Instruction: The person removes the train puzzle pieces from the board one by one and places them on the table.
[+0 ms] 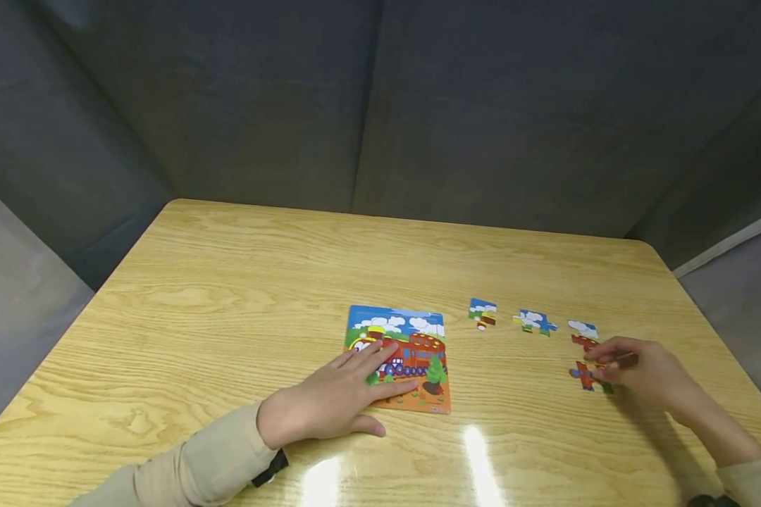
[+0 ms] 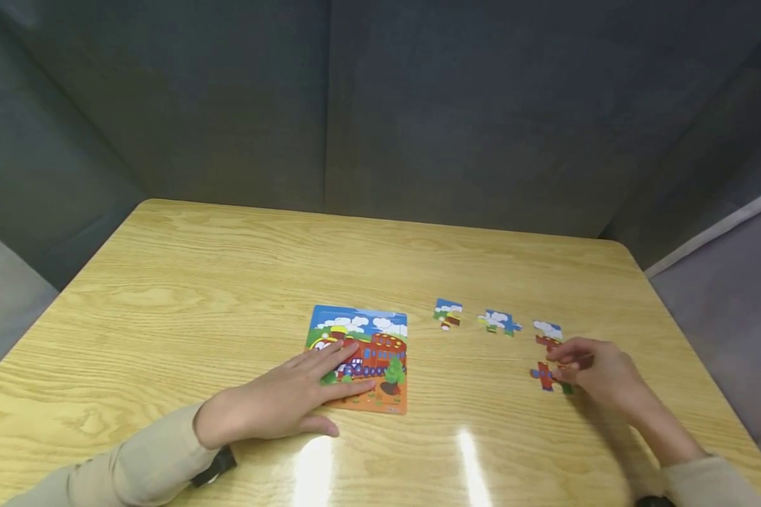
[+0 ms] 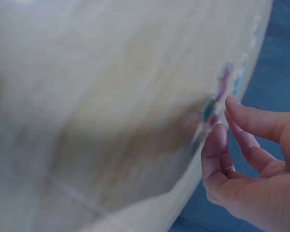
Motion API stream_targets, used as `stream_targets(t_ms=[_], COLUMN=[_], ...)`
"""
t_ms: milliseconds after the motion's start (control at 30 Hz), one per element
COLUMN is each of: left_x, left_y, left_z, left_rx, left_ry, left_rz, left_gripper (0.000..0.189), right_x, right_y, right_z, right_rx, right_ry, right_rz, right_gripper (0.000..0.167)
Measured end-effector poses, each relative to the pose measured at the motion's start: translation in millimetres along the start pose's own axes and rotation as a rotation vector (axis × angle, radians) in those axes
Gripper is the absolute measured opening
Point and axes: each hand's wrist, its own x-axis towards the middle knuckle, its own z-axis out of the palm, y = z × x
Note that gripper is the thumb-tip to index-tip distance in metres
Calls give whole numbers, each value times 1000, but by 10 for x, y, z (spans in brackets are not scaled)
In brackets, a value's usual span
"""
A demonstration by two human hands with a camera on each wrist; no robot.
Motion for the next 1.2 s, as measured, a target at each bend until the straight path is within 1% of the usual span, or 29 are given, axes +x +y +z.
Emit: stream_targets(t_ms=[100, 200, 300, 400, 533, 633, 767, 867, 967, 1200], left_x=[2, 0, -3, -9, -40, -83, -159, -220, -260, -265], left_y=[0, 0, -5, -10, -17, -23, -34, -40, -41, -55], left_z=[5, 12, 13, 15, 16, 10, -5, -21, -41, -47], left_rx=[3, -4, -17, -31, -55, -75, -100, -109, -107, -78], left_ry=[-6, -10, -9, -3, -4, -13, -25, -25, -20, -11], left_rz=[-2, -6, -1, 9, 14, 0, -32, -46, -45, -22], left_gripper=[72, 72, 71, 71, 72, 71, 71, 71, 71, 70], right_x=[4, 36, 109, 202, 326, 405, 489, 535, 570, 614], right_y=[-80, -237, -450, -668, -968, -1207, -1491, -1650, -1761, -1874], right_z=[-16, 44, 185, 336, 509, 640, 813, 918, 995, 1079], right_rx=[28, 98, 166, 242, 381, 469, 548, 588, 607, 573], right_ry=[2, -22, -47, -74, -141, -195, -260, -297, -312, -315], right_rz=[-27, -52, -74, -118, -151, -154, -173, -180, -165, -118], right_gripper=[29, 30, 28, 26, 26, 26, 24, 23, 22, 22])
